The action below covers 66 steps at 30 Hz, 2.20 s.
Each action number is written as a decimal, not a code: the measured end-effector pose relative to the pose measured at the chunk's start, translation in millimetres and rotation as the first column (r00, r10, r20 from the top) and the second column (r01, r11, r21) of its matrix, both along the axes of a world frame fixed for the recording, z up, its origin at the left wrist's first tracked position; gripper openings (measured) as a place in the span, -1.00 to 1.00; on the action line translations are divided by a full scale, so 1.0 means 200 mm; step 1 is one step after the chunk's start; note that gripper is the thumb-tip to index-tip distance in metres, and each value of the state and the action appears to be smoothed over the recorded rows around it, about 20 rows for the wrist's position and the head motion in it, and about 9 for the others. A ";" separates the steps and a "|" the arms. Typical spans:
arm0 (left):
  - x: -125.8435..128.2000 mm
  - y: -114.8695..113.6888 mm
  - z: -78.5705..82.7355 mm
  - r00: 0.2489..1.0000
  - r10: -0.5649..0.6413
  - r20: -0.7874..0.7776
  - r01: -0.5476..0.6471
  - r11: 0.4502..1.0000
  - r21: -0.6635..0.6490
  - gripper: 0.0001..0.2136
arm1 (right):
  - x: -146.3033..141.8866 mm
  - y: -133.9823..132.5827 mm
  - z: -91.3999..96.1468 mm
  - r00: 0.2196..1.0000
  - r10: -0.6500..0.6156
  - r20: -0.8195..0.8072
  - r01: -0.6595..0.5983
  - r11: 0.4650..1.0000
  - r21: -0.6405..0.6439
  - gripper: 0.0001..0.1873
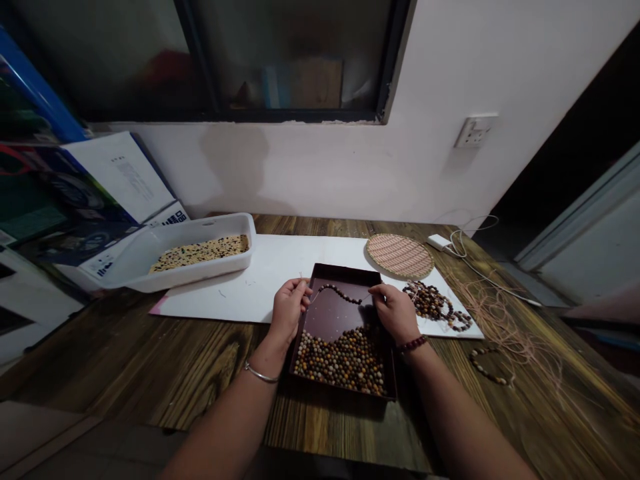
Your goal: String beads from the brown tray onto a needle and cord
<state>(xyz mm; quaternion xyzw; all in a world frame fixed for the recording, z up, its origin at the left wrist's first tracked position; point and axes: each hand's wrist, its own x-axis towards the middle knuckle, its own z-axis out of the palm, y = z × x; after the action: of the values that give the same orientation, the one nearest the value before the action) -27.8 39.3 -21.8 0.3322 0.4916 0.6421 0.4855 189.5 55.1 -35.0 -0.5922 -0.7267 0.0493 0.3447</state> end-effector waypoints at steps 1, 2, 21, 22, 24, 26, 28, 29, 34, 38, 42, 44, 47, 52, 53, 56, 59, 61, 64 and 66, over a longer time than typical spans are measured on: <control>0.00 0.00 0.00 1.000 0.000 0.000 0.000 1.000 0.000 -0.71 | 0.00 0.00 0.00 1.000 0.000 0.000 0.000 1.000 0.000 -0.73; 0.00 0.00 0.00 1.000 0.001 0.000 -0.001 1.000 -0.001 -0.71 | 0.00 0.00 0.00 1.000 0.000 0.000 0.000 1.000 -0.001 -0.73; 0.00 0.01 -0.01 1.000 0.002 -0.010 -0.002 1.000 0.002 -0.71 | 0.00 0.00 0.00 1.000 -0.003 -0.001 0.003 1.000 0.000 -0.74; 0.00 0.01 -0.01 1.000 0.003 -0.009 -0.003 1.000 0.003 -0.71 | 0.00 0.00 0.00 1.000 -0.004 -0.001 0.004 1.000 0.000 -0.74; 0.00 0.00 -0.01 1.000 0.001 -0.005 -0.001 1.000 0.002 -0.71 | 0.00 0.00 0.00 1.000 -0.003 -0.001 0.003 1.000 0.001 -0.74; 0.00 0.00 -0.01 1.000 -0.001 -0.001 0.001 1.000 0.000 -0.71 | 0.00 0.00 0.00 1.000 -0.001 0.000 0.001 1.000 0.002 -0.74; 0.00 0.00 -0.01 1.000 -0.003 0.004 0.003 1.000 0.001 -0.71 | 0.00 0.00 0.00 1.000 0.002 -0.001 -0.002 1.000 0.003 -0.74; 0.00 0.00 -0.01 1.000 -0.004 0.006 0.004 1.000 0.003 -0.72 | 0.00 0.00 0.00 1.000 0.004 -0.001 -0.004 1.000 0.003 -0.74; 0.00 0.01 -0.01 1.000 -0.004 0.006 0.004 1.000 0.007 -0.72 | 0.00 0.00 0.00 1.000 0.006 -0.004 -0.006 1.000 0.006 -0.74; 0.00 0.01 -0.02 1.000 -0.005 0.014 0.004 1.000 0.010 -0.72 | 0.00 0.00 0.00 1.000 0.002 -0.007 -0.002 1.000 0.012 -0.74; 0.00 0.01 -0.01 1.000 -0.003 0.011 0.003 1.000 0.008 -0.71 | 0.00 0.01 -0.01 1.000 0.000 -0.010 0.000 1.000 0.016 -0.75; 0.00 0.00 -0.01 1.000 -0.001 0.008 0.001 1.000 0.004 -0.72 | 0.01 0.01 -0.01 1.000 0.002 -0.011 -0.002 1.000 0.018 -0.75; 0.00 0.00 -0.01 1.000 0.001 0.012 -0.001 1.000 -0.002 -0.72 | 0.01 0.01 -0.01 1.000 0.004 -0.013 -0.004 1.000 0.021 -0.76; 0.00 0.00 0.00 1.000 0.003 0.021 -0.003 1.000 -0.004 -0.73 | 0.01 0.01 -0.02 1.000 0.001 -0.014 -0.001 1.000 0.019 -0.75; 0.00 0.00 0.00 1.000 0.004 0.021 -0.004 1.000 -0.006 -0.73 | 0.01 0.01 -0.02 1.000 0.001 -0.013 0.000 1.000 0.018 -0.75; 0.00 0.01 -0.01 1.000 0.005 0.019 -0.005 1.000 -0.007 -0.73 | 0.01 0.01 -0.02 1.000 -0.002 -0.009 0.002 1.000 0.018 -0.75; 0.00 0.01 -0.01 1.000 0.005 0.019 -0.004 1.000 -0.008 -0.72 | 0.01 0.01 -0.02 1.000 -0.005 -0.006 0.005 1.000 0.021 -0.75; 0.00 0.00 -0.01 1.000 0.005 0.020 -0.005 1.000 -0.008 -0.73 | 0.01 0.01 -0.02 1.000 -0.005 -0.004 0.005 1.000 0.023 -0.75; 0.00 0.00 0.00 1.000 0.003 0.022 -0.003 1.000 -0.010 -0.73 | 0.01 0.01 -0.02 1.000 -0.002 -0.002 0.002 1.000 0.027 -0.74; 0.00 0.00 0.00 1.000 0.004 0.021 -0.004 1.000 -0.009 -0.73 | 0.01 0.01 -0.02 1.000 0.000 -0.001 0.000 1.000 0.028 -0.75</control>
<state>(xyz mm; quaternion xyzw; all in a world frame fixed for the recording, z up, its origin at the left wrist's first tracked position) -27.5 39.5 -22.6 0.3222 0.4899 0.6445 0.4908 191.3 58.1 -39.6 -0.5872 -0.7273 0.0393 0.3532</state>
